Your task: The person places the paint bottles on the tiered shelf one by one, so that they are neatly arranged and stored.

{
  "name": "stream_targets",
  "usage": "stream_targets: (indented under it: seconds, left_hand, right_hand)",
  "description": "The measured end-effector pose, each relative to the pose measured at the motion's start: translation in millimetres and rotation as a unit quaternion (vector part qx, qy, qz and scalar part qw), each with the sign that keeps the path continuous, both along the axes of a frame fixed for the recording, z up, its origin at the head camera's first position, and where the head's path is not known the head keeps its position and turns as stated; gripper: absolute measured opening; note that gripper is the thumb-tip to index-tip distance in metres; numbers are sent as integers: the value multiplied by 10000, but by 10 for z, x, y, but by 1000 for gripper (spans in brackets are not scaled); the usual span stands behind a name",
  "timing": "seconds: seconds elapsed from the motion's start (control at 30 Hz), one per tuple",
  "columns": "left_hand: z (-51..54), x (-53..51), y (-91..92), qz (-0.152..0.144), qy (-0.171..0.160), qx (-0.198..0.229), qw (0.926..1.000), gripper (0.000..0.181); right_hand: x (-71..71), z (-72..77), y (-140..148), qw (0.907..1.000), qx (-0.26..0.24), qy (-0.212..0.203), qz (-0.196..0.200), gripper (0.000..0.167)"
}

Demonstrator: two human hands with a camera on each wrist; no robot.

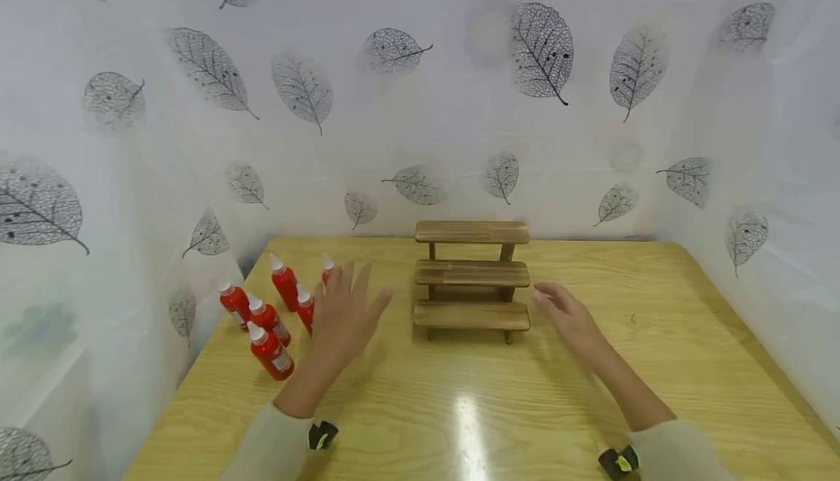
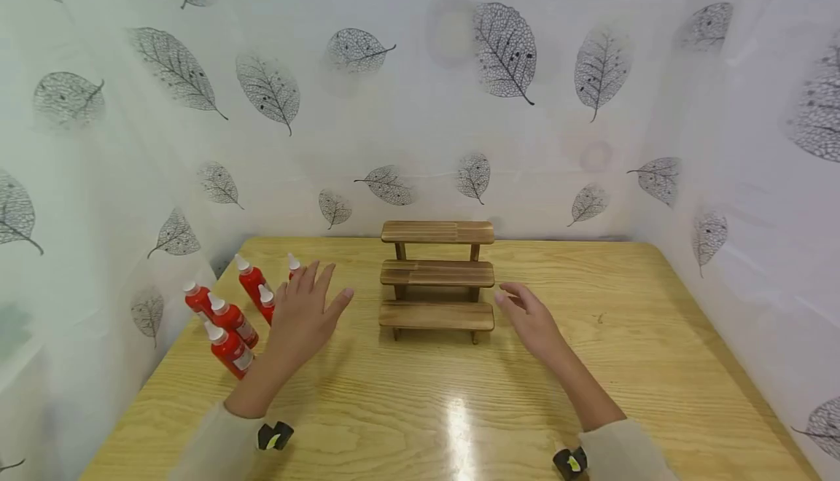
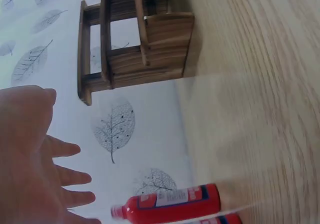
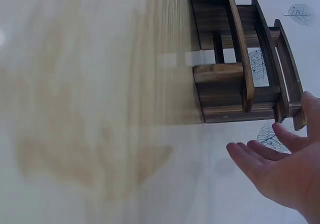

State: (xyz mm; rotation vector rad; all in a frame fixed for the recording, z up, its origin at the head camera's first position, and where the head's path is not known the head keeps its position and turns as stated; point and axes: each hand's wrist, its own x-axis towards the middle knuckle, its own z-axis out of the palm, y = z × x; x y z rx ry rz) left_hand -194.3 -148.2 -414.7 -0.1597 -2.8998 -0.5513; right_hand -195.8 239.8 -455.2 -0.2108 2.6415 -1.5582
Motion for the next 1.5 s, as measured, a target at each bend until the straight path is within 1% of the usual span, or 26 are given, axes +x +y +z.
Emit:
stream_targets:
  seconds: [0.1,0.17,0.27,0.4,0.5,0.6,0.7,0.83,0.93,1.07,1.17,1.23,1.33,1.4,1.5]
  left_hand:
    - [48,94,-90,-29,501,117,9987,70]
    - [79,151,-156,-73,872,203,9960,64]
    - [116,240,-264,-31,1317,297,9908,57]
    - [166,362,-418,129,1703,471,9842,52]
    - [198,432,-533,236,1826,599,9811,50]
    - [232,485,-638,348,1850,587,9804,48]
    - [262,540,-727,501,1899,645,9784,47]
    - [260,624,-848,678,1991,842,9740,46]
    - [237,690,-947,887,1913,1044,9719,45]
    - [195,803,-1065,1273,1645,1365,9686,45]
    - [159,892,-1136,1555,1522,1661,9618,46]
    - [131,941,-1179,1709,1524,1876,9552,46]
    - [83,997,-1233,1861,1513,2210,9453,46]
    - [52,1022,-1256,1951,1436,2380,9406,47]
    - [-5,1035,-1285,2097,1132,2542,9373,51]
  right_hand:
    - [16,-72,-36,9989,-429,-196,65,64]
    - [20,-111,-66,9980,-559,-261,121,63]
    - [14,-156,-116,9969,-679,-350,200,60]
    - [5,-196,-167,9938,-957,-476,318,58]
    - [7,-225,-183,9912,-1169,-500,380,57]
    - [14,-244,-186,9902,-1259,-495,353,57]
    - [21,-253,-188,9906,-1239,-504,287,55]
    - [26,-257,-193,9923,-1104,-514,241,52]
    - [31,-257,-198,9919,-1105,-577,250,53]
    - [42,-259,-201,9904,-1177,-641,328,55]
    - [46,-266,-207,9895,-1227,-685,346,56]
    - [44,-274,-208,9889,-1249,-730,328,56]
    - [42,-282,-209,9888,-1238,-791,255,56]
    - [42,-282,-204,9890,-1232,-783,235,57]
    - [53,-270,-201,9887,-1261,-774,234,56]
